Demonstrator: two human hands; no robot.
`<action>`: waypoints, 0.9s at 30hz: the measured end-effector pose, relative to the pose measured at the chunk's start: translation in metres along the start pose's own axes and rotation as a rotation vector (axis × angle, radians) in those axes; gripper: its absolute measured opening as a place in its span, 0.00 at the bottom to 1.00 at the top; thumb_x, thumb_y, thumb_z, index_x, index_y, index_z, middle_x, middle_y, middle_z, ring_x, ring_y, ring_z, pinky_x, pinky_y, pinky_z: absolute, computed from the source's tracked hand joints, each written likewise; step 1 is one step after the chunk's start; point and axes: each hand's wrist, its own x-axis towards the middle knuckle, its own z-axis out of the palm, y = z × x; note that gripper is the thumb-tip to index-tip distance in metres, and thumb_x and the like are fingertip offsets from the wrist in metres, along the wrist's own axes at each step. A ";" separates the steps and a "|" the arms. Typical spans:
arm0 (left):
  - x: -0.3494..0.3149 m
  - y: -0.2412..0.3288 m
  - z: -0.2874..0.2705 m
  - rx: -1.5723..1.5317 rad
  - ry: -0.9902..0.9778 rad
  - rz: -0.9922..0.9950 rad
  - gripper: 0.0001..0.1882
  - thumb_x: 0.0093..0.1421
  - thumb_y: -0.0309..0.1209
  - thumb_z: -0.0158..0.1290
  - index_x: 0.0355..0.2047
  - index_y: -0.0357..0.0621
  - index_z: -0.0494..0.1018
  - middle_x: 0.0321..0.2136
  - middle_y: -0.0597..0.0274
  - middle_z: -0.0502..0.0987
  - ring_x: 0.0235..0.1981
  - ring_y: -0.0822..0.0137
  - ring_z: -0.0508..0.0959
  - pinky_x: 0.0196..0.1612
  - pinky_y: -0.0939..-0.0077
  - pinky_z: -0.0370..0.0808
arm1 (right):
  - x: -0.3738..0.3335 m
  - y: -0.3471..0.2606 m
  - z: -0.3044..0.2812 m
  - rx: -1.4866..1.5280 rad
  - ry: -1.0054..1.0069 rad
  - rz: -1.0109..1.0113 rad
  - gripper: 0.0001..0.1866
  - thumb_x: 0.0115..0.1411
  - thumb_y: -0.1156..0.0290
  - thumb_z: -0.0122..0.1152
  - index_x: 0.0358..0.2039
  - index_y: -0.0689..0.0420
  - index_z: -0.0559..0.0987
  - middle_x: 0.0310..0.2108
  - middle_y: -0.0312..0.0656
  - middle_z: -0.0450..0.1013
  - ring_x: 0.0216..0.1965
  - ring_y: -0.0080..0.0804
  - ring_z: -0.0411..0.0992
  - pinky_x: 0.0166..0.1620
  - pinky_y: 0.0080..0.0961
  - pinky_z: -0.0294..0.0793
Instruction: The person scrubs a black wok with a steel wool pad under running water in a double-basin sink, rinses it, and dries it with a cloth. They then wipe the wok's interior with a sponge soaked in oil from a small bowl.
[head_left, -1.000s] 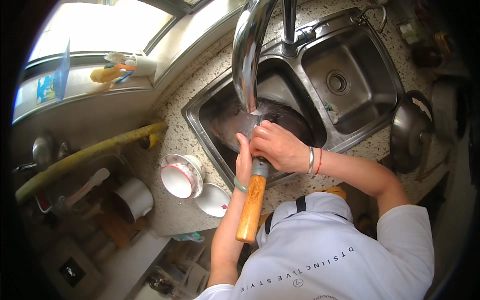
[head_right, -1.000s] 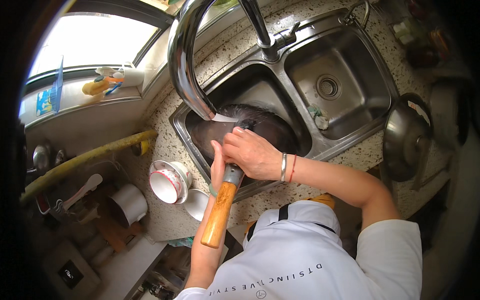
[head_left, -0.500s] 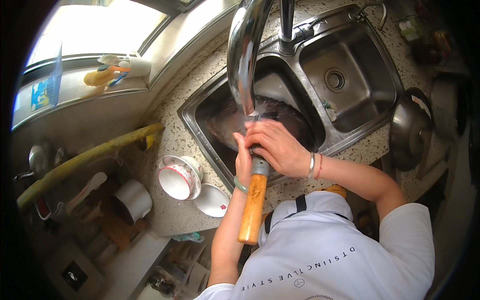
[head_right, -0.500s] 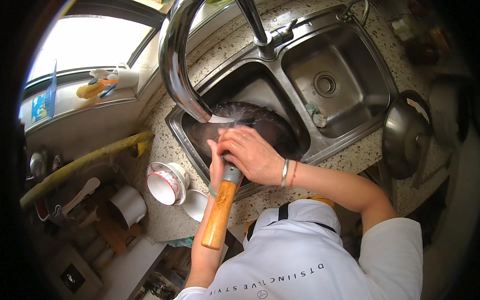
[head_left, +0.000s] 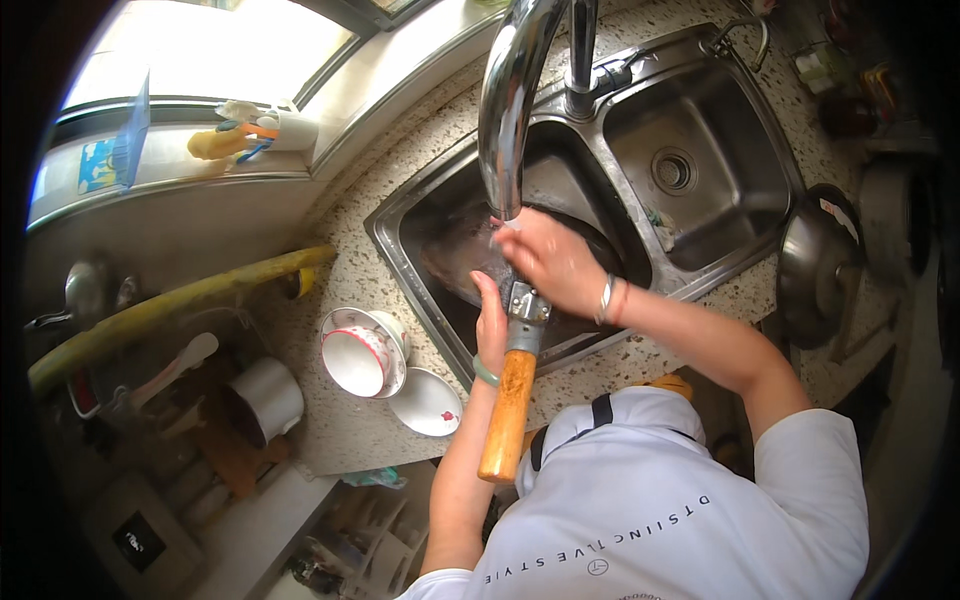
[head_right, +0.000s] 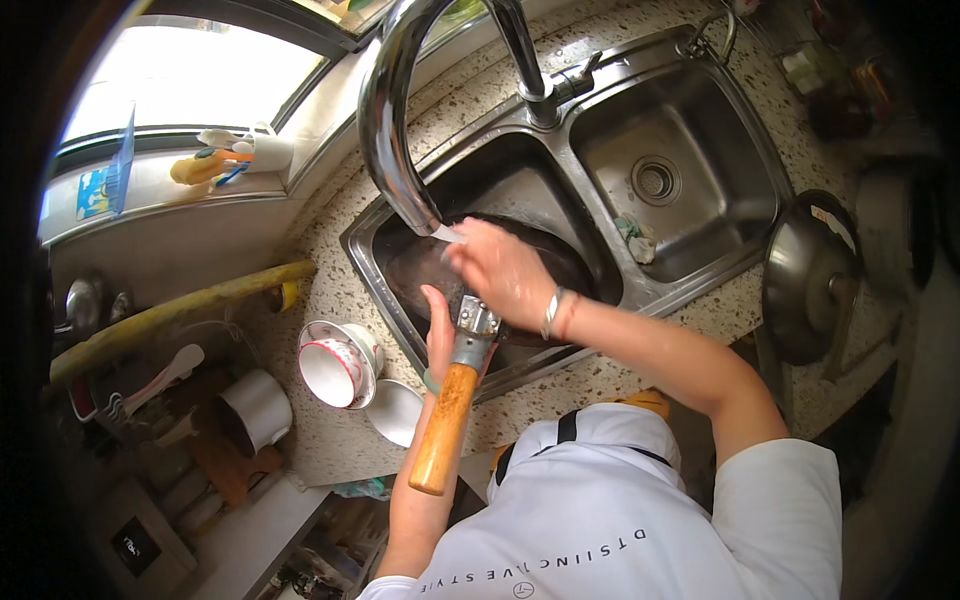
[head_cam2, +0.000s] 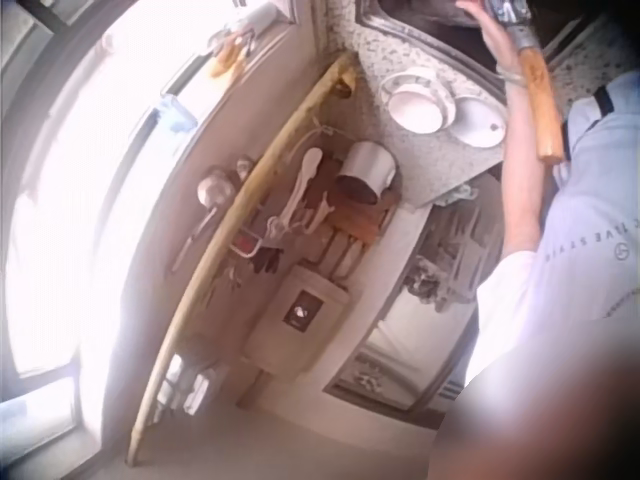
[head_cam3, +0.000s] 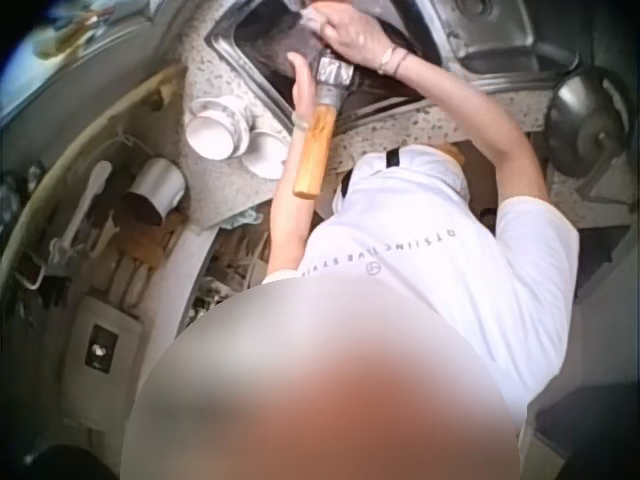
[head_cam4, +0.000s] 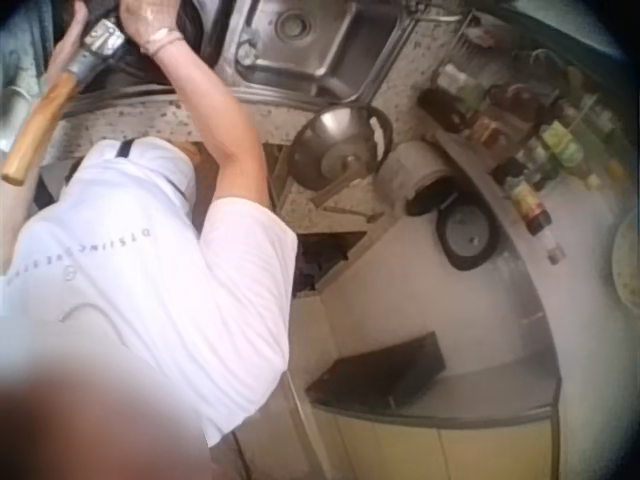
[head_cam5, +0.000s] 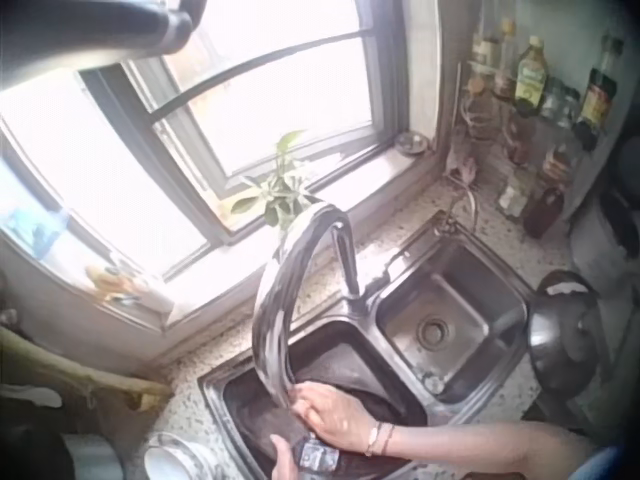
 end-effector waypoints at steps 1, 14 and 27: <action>-0.004 0.000 -0.006 -0.001 -0.013 -0.002 0.35 0.66 0.61 0.30 0.59 0.46 0.60 0.51 0.58 0.72 0.47 0.65 0.78 0.44 0.69 0.80 | -0.009 -0.021 -0.008 0.037 -0.105 -0.092 0.09 0.59 0.71 0.56 0.40 0.58 0.77 0.50 0.45 0.71 0.55 0.46 0.67 0.60 0.39 0.65; -0.021 -0.007 -0.036 -0.207 -0.021 -0.103 0.33 0.67 0.59 0.35 0.50 0.43 0.71 0.38 0.64 0.80 0.33 0.71 0.82 0.35 0.76 0.81 | 0.054 0.120 0.035 0.125 -0.574 0.592 0.20 0.62 0.57 0.50 0.45 0.58 0.79 0.47 0.51 0.75 0.47 0.46 0.74 0.52 0.35 0.70; -0.009 0.020 -0.054 -0.496 -0.048 -0.048 0.35 0.65 0.57 0.42 0.55 0.34 0.68 0.51 0.51 0.75 0.51 0.58 0.76 0.58 0.59 0.69 | -0.070 -0.019 -0.023 -0.060 -0.110 0.098 0.22 0.61 0.73 0.52 0.57 0.56 0.70 0.62 0.44 0.62 0.67 0.43 0.55 0.67 0.41 0.53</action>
